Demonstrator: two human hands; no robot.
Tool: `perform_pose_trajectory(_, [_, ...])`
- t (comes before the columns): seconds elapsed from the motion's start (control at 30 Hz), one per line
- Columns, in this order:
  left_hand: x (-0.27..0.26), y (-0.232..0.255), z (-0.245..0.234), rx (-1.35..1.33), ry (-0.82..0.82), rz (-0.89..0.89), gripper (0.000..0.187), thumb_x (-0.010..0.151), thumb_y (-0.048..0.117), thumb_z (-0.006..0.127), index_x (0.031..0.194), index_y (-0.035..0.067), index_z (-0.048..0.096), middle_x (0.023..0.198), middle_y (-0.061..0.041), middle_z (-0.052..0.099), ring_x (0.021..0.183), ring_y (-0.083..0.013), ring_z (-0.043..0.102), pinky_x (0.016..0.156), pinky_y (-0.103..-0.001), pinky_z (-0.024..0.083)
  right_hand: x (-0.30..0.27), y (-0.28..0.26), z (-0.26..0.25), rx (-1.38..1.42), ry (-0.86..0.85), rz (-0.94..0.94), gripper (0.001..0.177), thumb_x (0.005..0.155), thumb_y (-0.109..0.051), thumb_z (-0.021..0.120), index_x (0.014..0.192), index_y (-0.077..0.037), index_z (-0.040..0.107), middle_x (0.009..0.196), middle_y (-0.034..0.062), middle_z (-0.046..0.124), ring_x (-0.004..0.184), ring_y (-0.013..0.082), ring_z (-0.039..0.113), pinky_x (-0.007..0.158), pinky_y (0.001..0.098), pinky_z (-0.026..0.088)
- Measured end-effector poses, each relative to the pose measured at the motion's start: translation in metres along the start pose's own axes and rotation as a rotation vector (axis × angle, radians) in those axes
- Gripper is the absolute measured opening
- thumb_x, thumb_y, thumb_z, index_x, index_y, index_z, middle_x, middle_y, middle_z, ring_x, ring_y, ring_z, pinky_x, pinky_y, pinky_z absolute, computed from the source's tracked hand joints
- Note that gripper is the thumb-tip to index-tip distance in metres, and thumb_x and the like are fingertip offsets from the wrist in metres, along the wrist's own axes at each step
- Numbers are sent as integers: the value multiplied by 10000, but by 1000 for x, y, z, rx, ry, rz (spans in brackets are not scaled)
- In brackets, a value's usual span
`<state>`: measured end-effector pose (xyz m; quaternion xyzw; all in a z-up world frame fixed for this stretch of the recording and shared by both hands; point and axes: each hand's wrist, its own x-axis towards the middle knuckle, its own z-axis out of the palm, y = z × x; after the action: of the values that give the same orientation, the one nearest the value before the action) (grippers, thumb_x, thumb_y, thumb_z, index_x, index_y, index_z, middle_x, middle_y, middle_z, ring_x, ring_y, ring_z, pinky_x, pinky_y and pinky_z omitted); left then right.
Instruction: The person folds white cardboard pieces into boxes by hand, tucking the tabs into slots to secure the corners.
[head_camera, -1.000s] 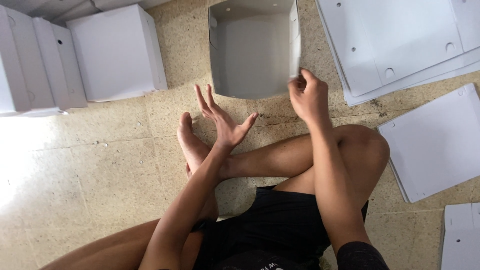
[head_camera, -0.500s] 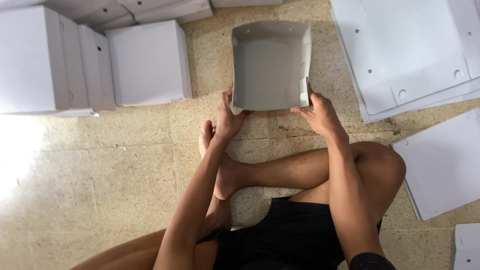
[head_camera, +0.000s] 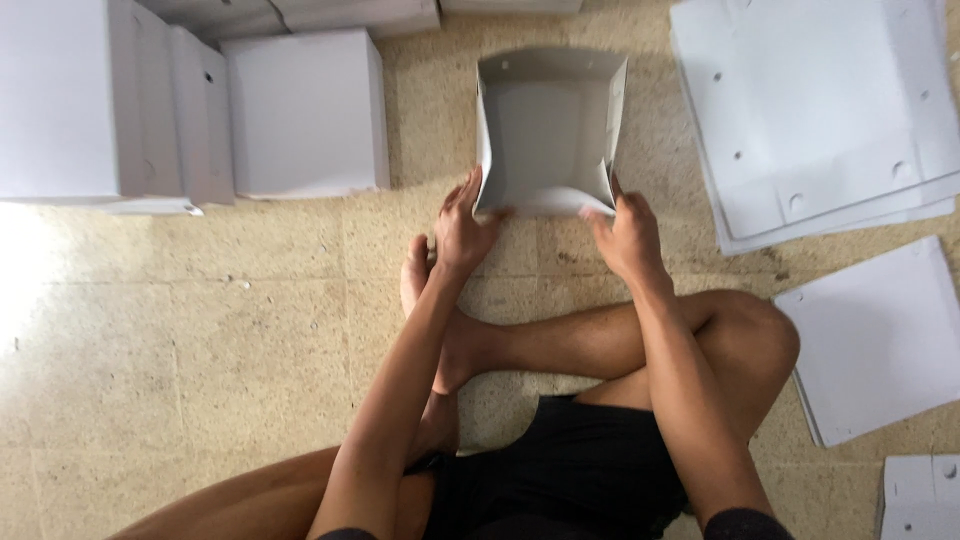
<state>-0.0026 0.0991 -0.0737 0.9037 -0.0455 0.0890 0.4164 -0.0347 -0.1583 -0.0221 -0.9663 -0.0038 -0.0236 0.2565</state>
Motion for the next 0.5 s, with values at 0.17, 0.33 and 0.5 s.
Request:
perform_pose_trajectory(0.17, [-7, -4, -26, -163, -170, -18, 571, 1019, 544, 377, 1257, 132, 693, 1195, -61, 735, 1213, -265, 652, 1119, -426, 387, -15, -7, -52, 510, -279, 367, 506, 1049, -429, 470, 1388, -79, 609, 1226, 240, 668, 1194, 392, 613, 982, 522, 486])
perform_pose_trajectory(0.33, [30, 19, -48, -341, -79, -280, 554, 1079, 495, 396, 1447, 94, 499, 1413, -154, 562, 1345, -322, 517, 1168, -486, 353, 24, -4, -88, 378, -276, 446, 851, 1042, -711, 244, 1496, -23, 454, 1480, 267, 466, 1382, 427, 426, 1137, 572, 295])
perform_pose_trajectory(0.5, [88, 41, -29, -655, -21, -132, 539, 1093, 462, 461, 1451, 58, 487, 1380, -242, 560, 1337, -453, 498, 1112, -594, 401, 71, 25, -59, 537, -54, 202, 682, 1112, -547, 372, 1485, 21, 430, 1446, 324, 448, 1357, 498, 409, 1109, 582, 323])
